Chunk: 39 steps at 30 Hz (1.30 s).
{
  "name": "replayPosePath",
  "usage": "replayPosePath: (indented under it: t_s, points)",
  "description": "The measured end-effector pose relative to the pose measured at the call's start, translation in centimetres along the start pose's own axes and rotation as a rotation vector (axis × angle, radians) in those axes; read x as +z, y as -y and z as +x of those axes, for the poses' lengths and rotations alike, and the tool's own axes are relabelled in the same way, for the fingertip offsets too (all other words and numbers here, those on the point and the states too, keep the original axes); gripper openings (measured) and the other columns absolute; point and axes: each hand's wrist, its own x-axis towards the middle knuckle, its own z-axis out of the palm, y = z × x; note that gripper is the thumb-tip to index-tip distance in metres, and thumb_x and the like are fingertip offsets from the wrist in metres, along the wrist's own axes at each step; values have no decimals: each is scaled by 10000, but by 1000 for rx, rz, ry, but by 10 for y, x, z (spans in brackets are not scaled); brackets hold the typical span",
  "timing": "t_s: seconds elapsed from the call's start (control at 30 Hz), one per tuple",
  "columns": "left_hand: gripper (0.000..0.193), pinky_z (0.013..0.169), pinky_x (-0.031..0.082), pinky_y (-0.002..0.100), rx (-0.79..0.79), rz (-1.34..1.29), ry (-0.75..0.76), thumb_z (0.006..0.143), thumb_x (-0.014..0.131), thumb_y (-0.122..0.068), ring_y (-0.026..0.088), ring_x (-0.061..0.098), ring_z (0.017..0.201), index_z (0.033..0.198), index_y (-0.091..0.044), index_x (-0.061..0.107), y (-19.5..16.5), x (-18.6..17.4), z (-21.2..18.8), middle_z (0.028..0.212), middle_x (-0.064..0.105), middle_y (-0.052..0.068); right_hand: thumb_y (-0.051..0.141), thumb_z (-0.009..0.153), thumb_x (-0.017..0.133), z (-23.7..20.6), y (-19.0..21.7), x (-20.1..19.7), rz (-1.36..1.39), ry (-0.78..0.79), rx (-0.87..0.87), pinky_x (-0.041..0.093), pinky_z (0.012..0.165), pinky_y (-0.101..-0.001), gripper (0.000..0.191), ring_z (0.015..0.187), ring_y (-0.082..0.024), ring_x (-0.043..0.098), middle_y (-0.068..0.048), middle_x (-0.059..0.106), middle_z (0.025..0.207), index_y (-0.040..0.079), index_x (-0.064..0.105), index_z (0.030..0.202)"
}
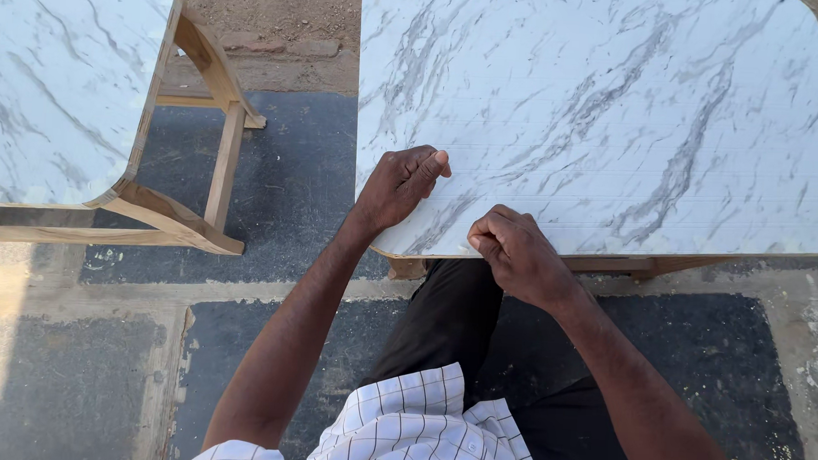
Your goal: The person sits with a small wooden table on their lap and peels strips of white protective film off the edges and corners of the marble-patterned tabletop, working around the perimeter by hand and collecting the removed pieces.
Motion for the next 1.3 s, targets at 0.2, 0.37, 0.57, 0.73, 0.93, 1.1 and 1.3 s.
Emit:
replayPosePath:
  t_s: [0.2, 0.37, 0.57, 0.73, 0.93, 1.1, 1.3]
  points:
    - [588, 516, 451, 311, 7, 4, 12, 1067, 456, -546, 82, 558, 553, 881, -67, 740, 6, 1, 2, 586, 573, 11, 178, 921, 686, -8, 9, 12, -192, -78, -256, 441, 953, -394, 119, 1000, -208, 620, -27, 653, 984, 77, 700, 983]
    - [578, 506, 453, 312, 5, -3, 19, 1071, 457, -533, 90, 562, 541, 881, -67, 740, 13, 2, 1, 578, 572, 12, 191, 959, 690, -21, 5, 13, 8, -54, -167, 468, 905, -373, 131, 977, -199, 622, -33, 650, 993, 66, 704, 995]
    - [575, 500, 438, 316, 33, -3, 30, 1072, 459, -532, 89, 563, 542, 891, -64, 739, 6, -1, 0, 585, 577, 12, 148, 954, 640, -6, 3, 4, 4, 15, 39, 499, 861, -380, 118, 925, -181, 631, -16, 625, 1013, 89, 652, 1056]
    - [567, 499, 422, 325, -9, 3, 31, 1069, 453, -531, 90, 532, 534, 905, -73, 744, 4, -2, -3, 565, 551, 18, 110, 953, 625, -11, 14, 11, -311, -19, -69, 452, 948, -415, 35, 959, -188, 615, -38, 615, 937, 98, 635, 920]
    - [567, 500, 422, 314, -16, 5, 41, 1063, 455, -545, 85, 537, 531, 904, -83, 742, 9, -1, -3, 565, 552, 12, 290, 866, 763, -35, 10, -14, -59, -134, -57, 437, 917, -433, 415, 912, -251, 567, -71, 618, 1115, 28, 614, 1152]
    - [583, 541, 435, 313, 56, -54, -40, 1078, 471, -565, 86, 540, 588, 936, -61, 728, 2, -3, -7, 632, 565, -2, 160, 913, 741, -40, -13, 31, -382, -312, -421, 500, 928, -411, 295, 1031, -233, 618, -61, 660, 1112, 47, 712, 1184]
    - [893, 941, 511, 450, 10, -244, -90, 980, 423, -807, 176, 565, 1066, 1493, -78, 464, -14, -8, -67, 1097, 565, 58, 72, 868, 767, -62, -33, 107, -507, -573, -320, 501, 841, -403, 255, 953, -232, 626, -32, 670, 1050, 76, 755, 1122]
